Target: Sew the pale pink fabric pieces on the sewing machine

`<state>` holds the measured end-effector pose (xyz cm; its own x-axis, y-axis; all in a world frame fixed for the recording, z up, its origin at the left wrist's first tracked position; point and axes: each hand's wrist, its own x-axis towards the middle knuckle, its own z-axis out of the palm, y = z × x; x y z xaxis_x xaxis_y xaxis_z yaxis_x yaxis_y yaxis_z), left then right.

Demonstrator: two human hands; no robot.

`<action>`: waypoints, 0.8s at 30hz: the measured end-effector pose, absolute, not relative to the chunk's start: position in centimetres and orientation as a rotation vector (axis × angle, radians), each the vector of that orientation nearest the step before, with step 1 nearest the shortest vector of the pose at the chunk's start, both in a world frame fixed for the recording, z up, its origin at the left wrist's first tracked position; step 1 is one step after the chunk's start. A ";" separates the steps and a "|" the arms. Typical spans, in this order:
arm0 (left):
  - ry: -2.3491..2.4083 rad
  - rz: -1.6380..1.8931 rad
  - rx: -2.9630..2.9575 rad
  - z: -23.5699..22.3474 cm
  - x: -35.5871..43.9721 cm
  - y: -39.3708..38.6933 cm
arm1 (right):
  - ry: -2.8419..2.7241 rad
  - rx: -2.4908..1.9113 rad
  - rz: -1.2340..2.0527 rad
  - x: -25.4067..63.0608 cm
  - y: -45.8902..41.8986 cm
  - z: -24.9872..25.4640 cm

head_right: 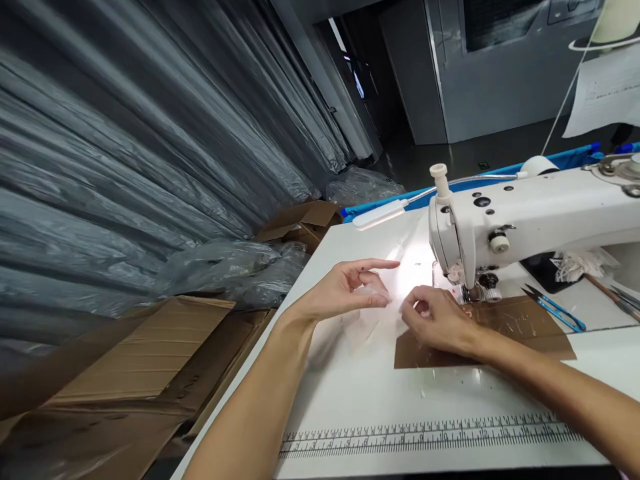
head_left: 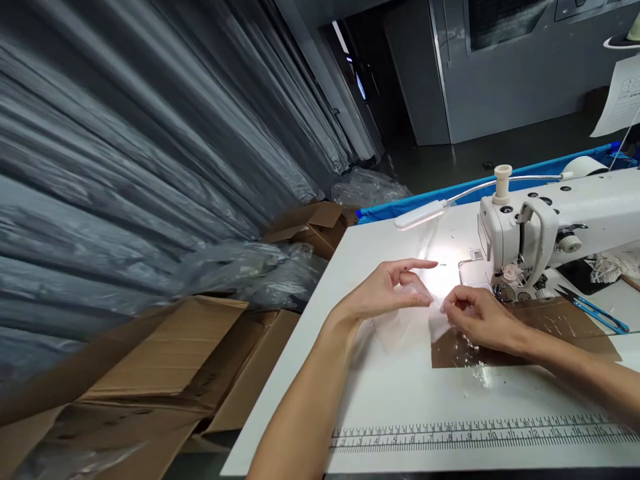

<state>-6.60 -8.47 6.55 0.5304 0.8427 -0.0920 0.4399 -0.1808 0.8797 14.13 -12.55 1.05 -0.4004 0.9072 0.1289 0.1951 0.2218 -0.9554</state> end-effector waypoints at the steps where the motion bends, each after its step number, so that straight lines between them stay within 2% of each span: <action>1: 1.039 0.501 1.777 6.3 -6.1 -9.4 | -1.817 -0.999 1.229 15.1 -13.6 1.2; 4: 0.960 0.453 1.636 5.1 -4.3 -11.9 | -1.999 -0.936 1.164 18.3 -16.2 1.3; 11: 0.912 0.397 1.518 0.9 -1.2 -13.4 | -2.212 -0.953 0.643 23.1 -18.4 -1.1; 20: 0.988 0.379 1.592 0.8 -1.6 -13.7 | -2.088 -1.271 -0.044 31.8 -18.4 -1.8; 24: 0.988 0.425 1.574 0.3 -1.5 -13.7 | -2.043 -1.404 -0.232 36.2 -20.2 -0.9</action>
<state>-1.49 -13.72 0.26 0.5768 0.7794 -0.2447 0.3588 0.0274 0.9330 36.16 -20.17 -0.86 -0.2242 0.7741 0.5921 0.8869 0.4138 -0.2051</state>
